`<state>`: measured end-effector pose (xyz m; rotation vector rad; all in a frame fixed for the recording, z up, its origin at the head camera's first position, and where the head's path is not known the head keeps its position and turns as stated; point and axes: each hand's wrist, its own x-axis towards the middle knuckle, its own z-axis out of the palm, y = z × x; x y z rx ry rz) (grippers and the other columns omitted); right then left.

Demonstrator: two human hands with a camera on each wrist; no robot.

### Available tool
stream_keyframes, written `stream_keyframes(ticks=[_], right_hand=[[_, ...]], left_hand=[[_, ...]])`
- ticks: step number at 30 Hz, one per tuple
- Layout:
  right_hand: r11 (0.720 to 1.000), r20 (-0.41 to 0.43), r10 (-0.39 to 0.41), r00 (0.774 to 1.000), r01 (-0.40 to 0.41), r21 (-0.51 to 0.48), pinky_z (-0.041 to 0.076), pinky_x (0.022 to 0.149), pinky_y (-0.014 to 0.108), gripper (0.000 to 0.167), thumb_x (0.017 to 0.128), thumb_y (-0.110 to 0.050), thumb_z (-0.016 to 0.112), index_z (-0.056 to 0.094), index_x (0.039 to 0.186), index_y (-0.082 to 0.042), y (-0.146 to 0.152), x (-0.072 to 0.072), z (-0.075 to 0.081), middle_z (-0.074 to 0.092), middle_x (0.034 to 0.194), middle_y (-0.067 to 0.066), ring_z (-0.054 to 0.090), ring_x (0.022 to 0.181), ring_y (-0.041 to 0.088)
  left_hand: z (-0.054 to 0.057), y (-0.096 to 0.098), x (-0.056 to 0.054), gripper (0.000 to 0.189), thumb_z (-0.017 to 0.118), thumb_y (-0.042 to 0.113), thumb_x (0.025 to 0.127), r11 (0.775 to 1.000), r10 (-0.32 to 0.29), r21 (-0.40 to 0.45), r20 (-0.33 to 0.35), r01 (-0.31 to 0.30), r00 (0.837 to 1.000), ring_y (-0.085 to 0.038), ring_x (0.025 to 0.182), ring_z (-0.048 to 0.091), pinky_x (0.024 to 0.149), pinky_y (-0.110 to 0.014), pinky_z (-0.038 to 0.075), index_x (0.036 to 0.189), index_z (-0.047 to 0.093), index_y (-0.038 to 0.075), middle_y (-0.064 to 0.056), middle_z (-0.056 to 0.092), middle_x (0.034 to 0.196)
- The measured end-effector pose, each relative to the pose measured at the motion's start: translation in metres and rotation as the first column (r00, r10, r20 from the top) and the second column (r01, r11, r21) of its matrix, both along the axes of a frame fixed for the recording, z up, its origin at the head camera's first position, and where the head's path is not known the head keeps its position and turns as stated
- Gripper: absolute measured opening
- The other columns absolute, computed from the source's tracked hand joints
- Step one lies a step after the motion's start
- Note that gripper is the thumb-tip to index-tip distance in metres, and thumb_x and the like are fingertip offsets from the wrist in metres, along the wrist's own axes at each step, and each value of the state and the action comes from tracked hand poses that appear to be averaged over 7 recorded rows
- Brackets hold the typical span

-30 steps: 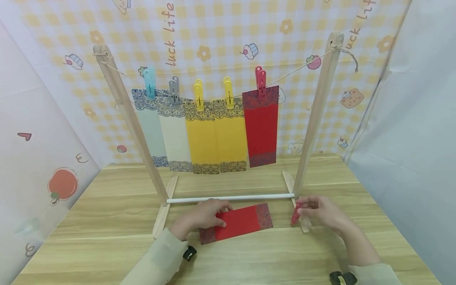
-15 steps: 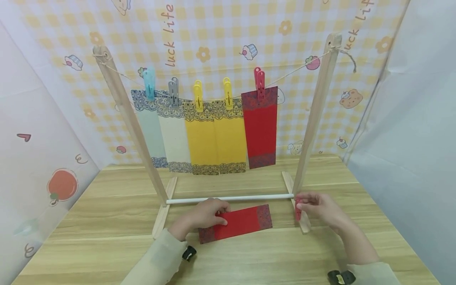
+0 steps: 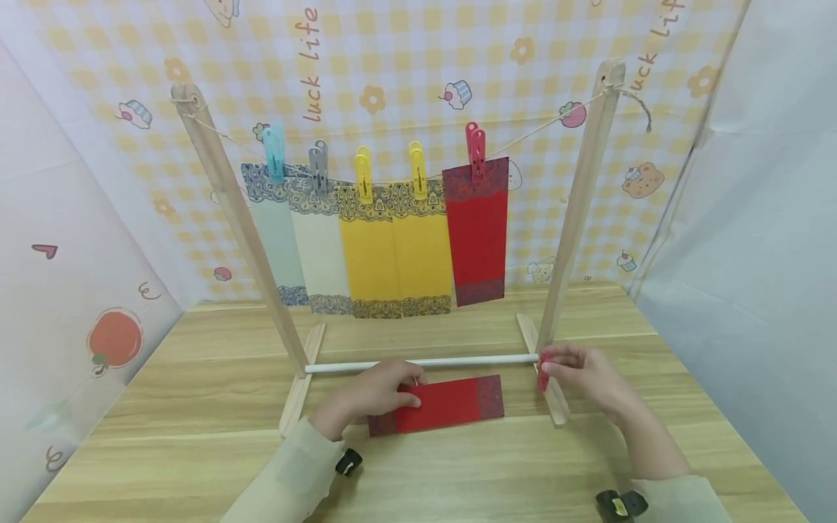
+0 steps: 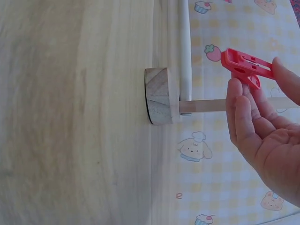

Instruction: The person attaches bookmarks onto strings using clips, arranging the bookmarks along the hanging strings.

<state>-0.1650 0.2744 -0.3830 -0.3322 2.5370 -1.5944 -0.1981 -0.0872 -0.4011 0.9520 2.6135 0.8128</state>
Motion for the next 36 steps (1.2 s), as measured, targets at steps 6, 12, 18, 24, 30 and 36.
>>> stream_keyframes(ticks=[6, 12, 18, 24, 30, 36], right_hand=[[0.998, -0.032, 0.001, 0.999, -0.003, -0.062, 0.053, 0.085, 0.016, 0.044, 0.103, -0.012, 0.052, 0.041, 0.132, 0.02, 0.0, 0.0, 0.003, 0.073, 0.1, -0.012, 0.067, 0.096, -0.001], [0.995, -0.097, 0.005, 0.995, -0.014, -0.095, 0.053, 0.083, 0.015, 0.034, 0.103, -0.01, 0.052, 0.049, 0.129, 0.011, -0.002, 0.0, 0.006, 0.074, 0.1, -0.01, 0.068, 0.093, 0.001], [0.995, -0.106, -0.028, 0.994, 0.018, -0.094, 0.053, 0.083, 0.013, 0.031, 0.103, -0.012, 0.053, 0.055, 0.133, -0.004, -0.002, 0.002, 0.014, 0.072, 0.105, -0.014, 0.069, 0.095, -0.001], [0.998, -0.147, -0.054, 0.988, 0.047, -0.05, 0.05, 0.081, 0.011, 0.034, 0.103, -0.013, 0.053, 0.056, 0.135, -0.003, -0.002, 0.004, 0.027, 0.072, 0.106, -0.018, 0.066, 0.098, -0.005], [0.995, -0.205, -0.07, 0.976, 0.054, -0.083, 0.049, 0.079, 0.011, 0.029, 0.103, -0.009, 0.053, 0.06, 0.13, -0.014, -0.003, 0.003, 0.041, 0.071, 0.106, -0.019, 0.066, 0.097, -0.005], [0.987, -0.238, -0.096, 0.967, 0.062, -0.147, 0.049, 0.077, 0.013, 0.03, 0.101, -0.006, 0.054, 0.062, 0.128, -0.019, -0.005, 0.002, 0.055, 0.071, 0.105, -0.018, 0.066, 0.094, -0.004]], left_hand=[[0.004, 0.001, 0.002, 0.009, 0.073, 0.018, 0.091, 1.0, -0.003, 0.02, -0.024, 0.003, 1.0, -0.005, 0.088, 0.059, 0.082, -0.024, 0.05, 0.097, 0.066, 0.02, 0.008, 0.069, 0.097], [0.007, 0.006, 0.002, 0.012, 0.072, 0.02, 0.092, 0.999, -0.006, 0.034, -0.034, 0.007, 0.999, -0.005, 0.095, 0.063, 0.087, -0.025, 0.052, 0.103, 0.068, 0.02, 0.008, 0.07, 0.103], [0.012, 0.01, 0.003, 0.013, 0.073, 0.02, 0.091, 0.997, -0.002, 0.079, -0.028, 0.005, 1.0, -0.005, 0.094, 0.063, 0.087, -0.025, 0.053, 0.104, 0.068, 0.02, 0.008, 0.071, 0.103], [0.02, 0.015, 0.009, 0.013, 0.072, 0.019, 0.092, 0.986, -0.026, 0.162, -0.049, 0.034, 0.998, -0.003, 0.097, 0.066, 0.088, -0.022, 0.053, 0.104, 0.068, 0.019, 0.008, 0.072, 0.104], [0.031, 0.018, 0.012, 0.021, 0.071, 0.018, 0.093, 0.975, -0.004, 0.22, -0.097, 0.026, 0.995, -0.003, 0.094, 0.066, 0.086, -0.02, 0.053, 0.113, 0.068, 0.017, 0.004, 0.073, 0.108], [0.039, 0.02, 0.013, 0.02, 0.071, 0.017, 0.093, 0.951, -0.001, 0.308, -0.089, 0.029, 0.996, -0.003, 0.09, 0.065, 0.08, -0.018, 0.052, 0.112, 0.068, 0.016, 0.001, 0.074, 0.106]])
